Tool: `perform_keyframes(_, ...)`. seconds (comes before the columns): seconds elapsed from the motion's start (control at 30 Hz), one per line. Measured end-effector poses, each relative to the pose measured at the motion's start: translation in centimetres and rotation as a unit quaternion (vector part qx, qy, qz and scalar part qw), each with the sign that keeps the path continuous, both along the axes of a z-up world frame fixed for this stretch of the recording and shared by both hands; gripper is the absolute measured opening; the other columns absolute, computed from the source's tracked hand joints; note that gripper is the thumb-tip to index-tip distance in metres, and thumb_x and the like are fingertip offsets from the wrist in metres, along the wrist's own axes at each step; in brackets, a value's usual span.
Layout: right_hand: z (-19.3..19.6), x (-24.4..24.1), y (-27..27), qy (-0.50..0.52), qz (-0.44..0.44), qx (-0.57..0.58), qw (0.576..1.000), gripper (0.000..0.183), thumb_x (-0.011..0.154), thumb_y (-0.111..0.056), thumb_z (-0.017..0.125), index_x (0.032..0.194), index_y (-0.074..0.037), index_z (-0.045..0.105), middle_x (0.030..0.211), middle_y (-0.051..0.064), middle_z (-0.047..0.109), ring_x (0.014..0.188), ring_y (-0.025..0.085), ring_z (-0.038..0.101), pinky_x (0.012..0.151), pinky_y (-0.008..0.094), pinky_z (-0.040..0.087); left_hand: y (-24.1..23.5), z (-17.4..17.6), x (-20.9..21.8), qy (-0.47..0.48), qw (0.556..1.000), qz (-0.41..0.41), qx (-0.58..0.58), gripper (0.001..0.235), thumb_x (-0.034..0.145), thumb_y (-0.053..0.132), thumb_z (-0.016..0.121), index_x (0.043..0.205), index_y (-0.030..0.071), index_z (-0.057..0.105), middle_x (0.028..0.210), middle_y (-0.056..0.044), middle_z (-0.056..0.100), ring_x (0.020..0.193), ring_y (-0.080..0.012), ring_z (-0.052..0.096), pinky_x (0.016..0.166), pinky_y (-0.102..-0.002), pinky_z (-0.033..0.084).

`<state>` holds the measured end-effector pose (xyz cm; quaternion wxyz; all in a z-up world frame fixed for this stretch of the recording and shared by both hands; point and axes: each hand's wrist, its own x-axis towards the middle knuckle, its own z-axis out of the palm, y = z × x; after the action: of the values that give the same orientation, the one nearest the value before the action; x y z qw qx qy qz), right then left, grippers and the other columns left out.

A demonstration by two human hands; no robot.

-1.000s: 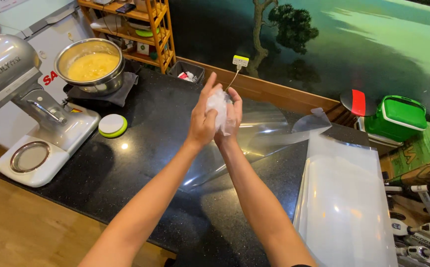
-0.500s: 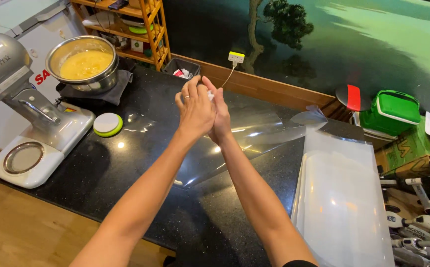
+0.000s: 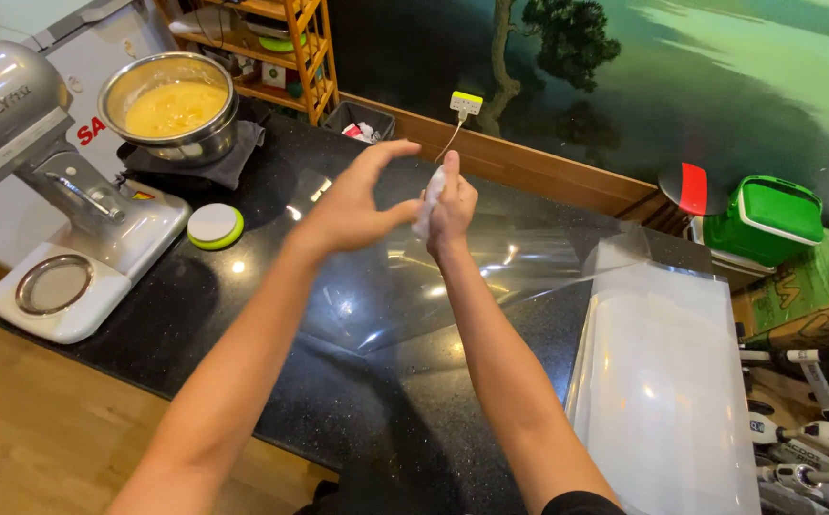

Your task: The person assembles a clear plastic box by hand on a countertop, unfolding several flat plastic components and fitting tabs into slots to form the box structure.

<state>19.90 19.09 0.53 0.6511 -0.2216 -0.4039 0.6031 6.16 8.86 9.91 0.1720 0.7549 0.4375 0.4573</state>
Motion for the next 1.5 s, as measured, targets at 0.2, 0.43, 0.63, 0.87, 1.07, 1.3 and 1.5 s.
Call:
perform_keyframes(0.2, -2.2, -1.0, 1.5, 0.081, 0.099, -0.114, 0.985, 0.031, 0.108, -0.040, 0.059, 0.098, -0.011, 0.062, 0.086, 0.001, 0.065, 0.074, 0.015, 0.064, 0.062, 0.034, 0.055, -1.0, -2.4, 5.6, 0.088, 0.973, 0.100, 0.190, 0.058, 0.107, 0.036, 0.053, 0.150, -0.003, 0.046, 0.153, -0.023, 0.047, 0.145, -0.0417, 0.042, 0.122, -0.051, 0.029)
perform_keyframes(0.43, 1.6, -0.3, -1.6, 0.166, 0.259, -0.065, 0.949, 0.036, 0.109, -0.027, 0.047, 0.136, -0.004, 0.054, 0.133, 0.010, 0.064, 0.121, 0.023, 0.064, 0.109, 0.036, 0.052, 1.6, -5.1, 5.4, 0.084, 0.941, 0.238, 0.227, 0.034, 0.113, 0.029, 0.042, 0.116, 0.003, 0.064, 0.134, -0.011, 0.061, 0.136, -0.0326, 0.055, 0.118, -0.051, 0.041)
perform_keyframes(0.63, 4.5, -0.7, -3.6, 0.112, 0.297, -0.054, 0.947, 0.065, 0.103, -0.055, 0.037, 0.146, -0.008, 0.049, 0.134, 0.011, 0.062, 0.120, 0.021, 0.063, 0.105, 0.035, 0.049, 1.9, -5.1, 4.5, 0.047, 0.919, 0.302, 0.250, 0.033, 0.116, 0.038, 0.039, 0.118, 0.007, 0.051, 0.139, -0.018, 0.056, 0.124, -0.0403, 0.061, 0.108, -0.054, 0.046)
perform_keyframes(0.87, 1.8, 0.2, -2.2, -0.173, -0.056, 0.154, 0.971, 0.032, 0.105, -0.036, 0.068, 0.095, -0.006, 0.066, 0.086, 0.000, 0.062, 0.078, 0.006, 0.054, 0.069, 0.024, 0.045, 0.8, -5.0, 2.5, 0.033, 0.960, 0.268, 0.080, 0.066, 0.102, 0.062, 0.030, 0.134, 0.005, 0.040, 0.120, -0.022, 0.064, 0.080, -0.0431, 0.071, 0.061, -0.053, 0.052)
perform_keyframes(1.07, 4.7, 5.0, -1.7, -0.075, -0.036, 0.102, 0.991, 0.026, 0.100, -0.016, 0.066, 0.078, -0.008, 0.055, 0.075, 0.000, 0.059, 0.062, 0.009, 0.061, 0.043, 0.028, 0.046, 1.2, -5.0, 0.2, 0.160, 0.949, 0.269, -0.043, 0.054, 0.105, 0.058, 0.036, 0.112, 0.010, 0.060, 0.100, -0.015, 0.073, 0.085, -0.0412, 0.070, 0.071, -0.053, 0.053)
perform_keyframes(1.3, 13.2, 9.9, -4.9, -0.027, 0.009, -0.017, 0.999, 0.021, 0.088, -0.003, 0.058, 0.108, -0.012, 0.060, 0.093, 0.000, 0.074, 0.059, 0.015, 0.071, 0.044, 0.032, 0.055, 1.5, -3.9, -0.3, 0.180, 0.922, 0.293, -0.179, 0.049, 0.100, 0.053, 0.049, 0.096, 0.009, 0.070, 0.094, -0.011, 0.073, 0.085, -0.0342, 0.071, 0.076, -0.049, 0.054)
perform_keyframes(1.5, 7.9, 14.3, -1.4, -0.102, -0.145, 0.201, 0.963, 0.067, 0.116, -0.050, 0.042, 0.061, -0.012, 0.041, 0.048, 0.001, 0.038, 0.033, 0.010, 0.036, 0.034, 0.029, 0.027, 1.4, -4.1, -0.3, 0.167, 0.927, 0.310, -0.132, 0.040, 0.095, 0.048, 0.058, 0.090, 0.011, 0.071, 0.086, -0.008, 0.068, 0.079, -0.0337, 0.069, 0.070, -0.047, 0.053)
